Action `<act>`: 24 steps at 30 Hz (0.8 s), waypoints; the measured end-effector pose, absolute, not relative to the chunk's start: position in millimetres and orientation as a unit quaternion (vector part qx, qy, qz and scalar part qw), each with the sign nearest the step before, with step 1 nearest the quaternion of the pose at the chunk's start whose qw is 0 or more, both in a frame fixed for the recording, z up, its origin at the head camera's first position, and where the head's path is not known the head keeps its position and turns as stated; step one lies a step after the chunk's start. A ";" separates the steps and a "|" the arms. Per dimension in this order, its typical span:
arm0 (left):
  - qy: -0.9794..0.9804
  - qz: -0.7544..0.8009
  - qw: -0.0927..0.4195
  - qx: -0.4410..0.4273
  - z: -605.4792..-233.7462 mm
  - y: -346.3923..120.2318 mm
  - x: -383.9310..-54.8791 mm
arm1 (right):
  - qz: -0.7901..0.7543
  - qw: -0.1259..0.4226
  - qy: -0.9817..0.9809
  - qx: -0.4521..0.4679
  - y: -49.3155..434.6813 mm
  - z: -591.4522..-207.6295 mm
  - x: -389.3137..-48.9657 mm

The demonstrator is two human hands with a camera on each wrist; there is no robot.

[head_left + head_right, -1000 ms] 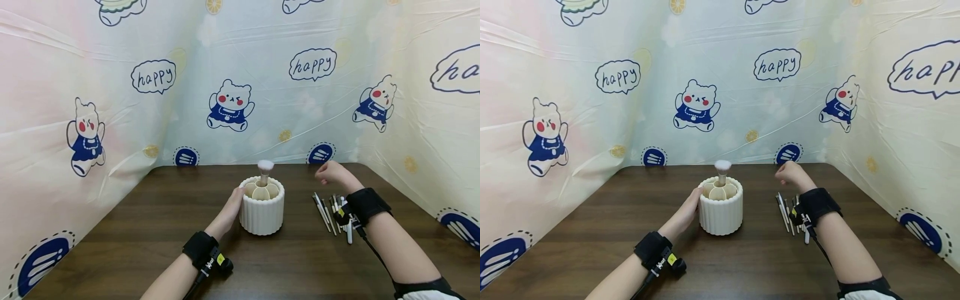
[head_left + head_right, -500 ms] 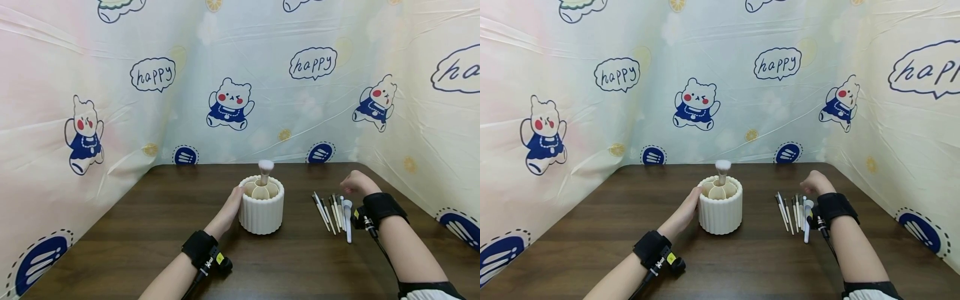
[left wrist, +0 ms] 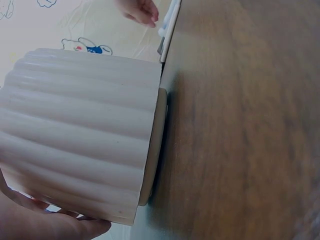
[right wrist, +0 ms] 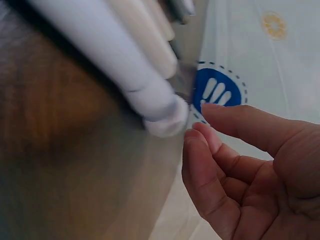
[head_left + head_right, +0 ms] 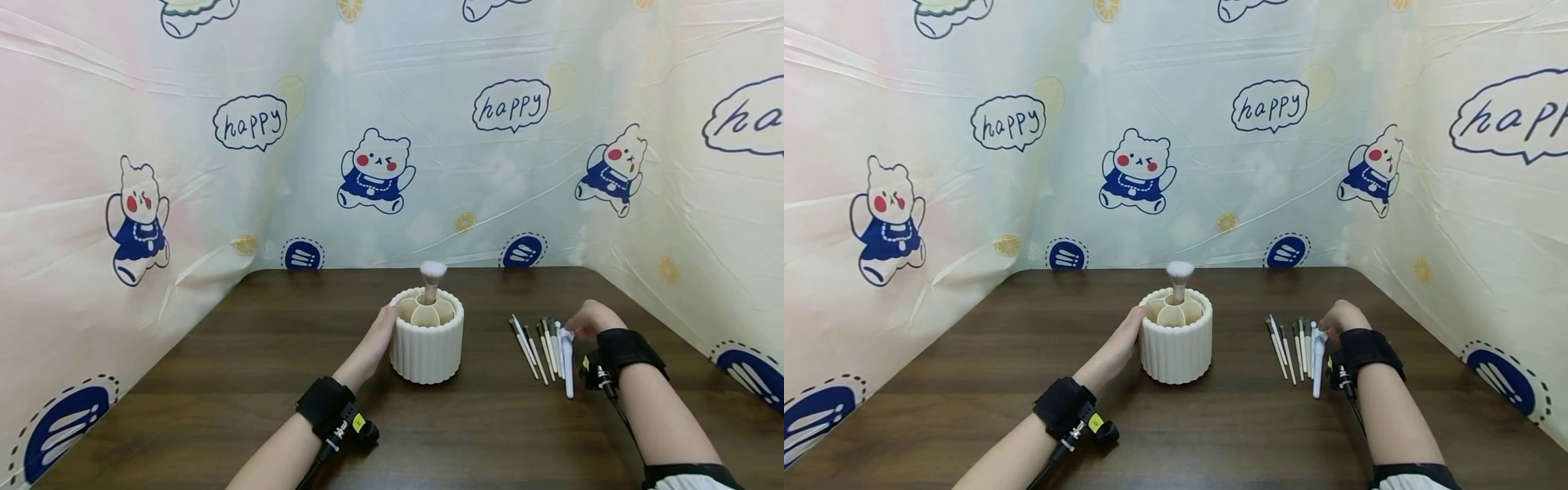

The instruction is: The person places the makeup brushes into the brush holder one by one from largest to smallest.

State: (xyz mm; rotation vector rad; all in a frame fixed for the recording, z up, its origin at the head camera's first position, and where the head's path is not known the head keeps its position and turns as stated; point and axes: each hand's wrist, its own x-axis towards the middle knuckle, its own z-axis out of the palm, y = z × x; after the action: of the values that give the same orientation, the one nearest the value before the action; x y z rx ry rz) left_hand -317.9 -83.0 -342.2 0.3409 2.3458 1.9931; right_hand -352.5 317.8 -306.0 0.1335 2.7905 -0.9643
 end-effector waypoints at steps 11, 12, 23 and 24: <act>0.756 0.644 0.022 0.114 -341.0 -83.2 -317.0 | -0.327 0.112 0.935 0.081 311.9 -320.4 -359.1; 0.756 0.644 0.021 0.116 -340.7 -83.3 -316.9 | -0.329 0.114 0.934 0.084 311.5 -320.5 -359.0; 0.755 0.645 0.020 0.120 -340.4 -83.7 -317.1 | -0.312 0.132 0.934 0.118 305.5 -320.6 -353.7; 0.754 0.646 0.019 0.119 -340.3 -83.6 -316.9 | -0.307 0.132 0.935 0.119 305.4 -321.2 -354.0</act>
State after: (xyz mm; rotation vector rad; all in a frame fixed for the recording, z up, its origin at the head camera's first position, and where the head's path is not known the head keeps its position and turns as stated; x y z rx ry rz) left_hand -316.9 -83.6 -340.3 0.3697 2.3402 2.0034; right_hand -354.0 305.4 -321.2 0.3462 2.7122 -0.8917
